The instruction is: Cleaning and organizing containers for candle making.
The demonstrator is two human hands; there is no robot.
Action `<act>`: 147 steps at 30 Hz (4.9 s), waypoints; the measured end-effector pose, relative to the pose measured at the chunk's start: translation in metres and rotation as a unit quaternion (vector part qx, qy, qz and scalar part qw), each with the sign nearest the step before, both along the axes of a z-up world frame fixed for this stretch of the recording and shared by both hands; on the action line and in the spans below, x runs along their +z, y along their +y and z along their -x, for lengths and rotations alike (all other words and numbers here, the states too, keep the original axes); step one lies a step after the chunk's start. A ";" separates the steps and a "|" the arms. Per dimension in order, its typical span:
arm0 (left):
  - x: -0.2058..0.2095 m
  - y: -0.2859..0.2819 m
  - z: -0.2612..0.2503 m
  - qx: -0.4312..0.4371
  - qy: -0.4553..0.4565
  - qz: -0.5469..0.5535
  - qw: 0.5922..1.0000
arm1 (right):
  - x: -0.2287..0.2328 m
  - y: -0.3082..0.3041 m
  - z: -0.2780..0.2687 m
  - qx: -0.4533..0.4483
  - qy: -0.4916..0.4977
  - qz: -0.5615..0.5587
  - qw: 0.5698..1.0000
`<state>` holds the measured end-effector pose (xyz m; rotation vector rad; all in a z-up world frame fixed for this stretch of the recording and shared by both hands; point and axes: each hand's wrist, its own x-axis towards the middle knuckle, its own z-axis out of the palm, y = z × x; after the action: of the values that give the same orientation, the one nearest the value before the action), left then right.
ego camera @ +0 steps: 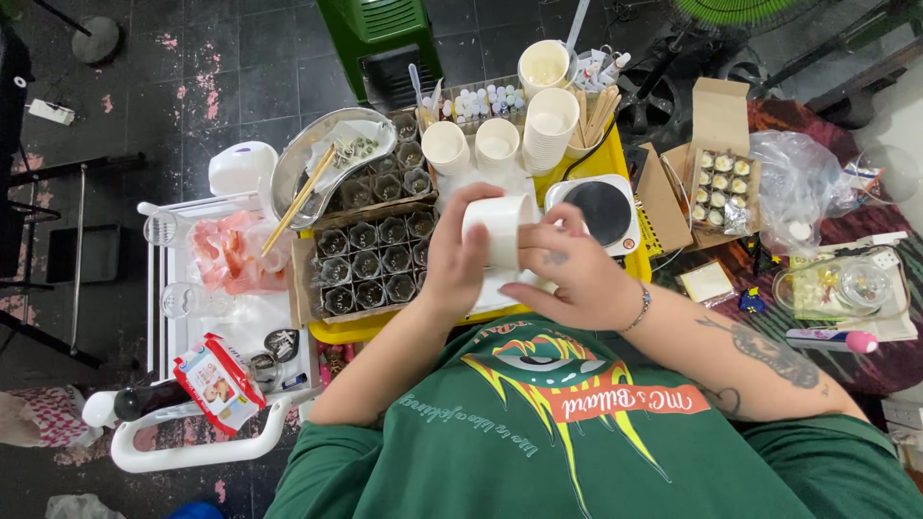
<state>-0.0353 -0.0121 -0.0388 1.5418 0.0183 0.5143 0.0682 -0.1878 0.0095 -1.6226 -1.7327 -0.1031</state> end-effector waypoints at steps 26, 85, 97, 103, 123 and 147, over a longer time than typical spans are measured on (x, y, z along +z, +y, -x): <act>-0.014 0.000 0.025 -0.128 0.010 0.132 0.983 | 0.010 0.005 0.005 0.042 0.044 -0.060 0.996; -0.050 0.055 0.030 -0.296 0.041 0.349 0.888 | 0.002 0.022 0.052 -0.072 0.125 -0.034 0.989; -0.056 0.079 0.047 -0.287 0.101 0.295 0.906 | 0.006 0.030 0.051 -0.034 0.039 0.010 0.999; 0.010 0.068 0.041 -0.205 -0.024 0.094 0.974 | -0.020 0.019 0.040 -0.057 0.263 -0.020 0.963; 0.008 0.056 0.037 -0.101 -0.055 -0.191 0.975 | 0.007 0.038 0.054 -0.149 -0.092 -0.089 0.981; 0.003 0.111 -0.028 0.165 -0.045 -0.510 0.843 | -0.025 -0.028 0.040 -0.075 0.730 -0.077 0.675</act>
<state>-0.0072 0.0988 -0.0353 2.5835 -0.0783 0.9605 0.0283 -0.2161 -0.0159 -1.0319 -0.2873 0.7641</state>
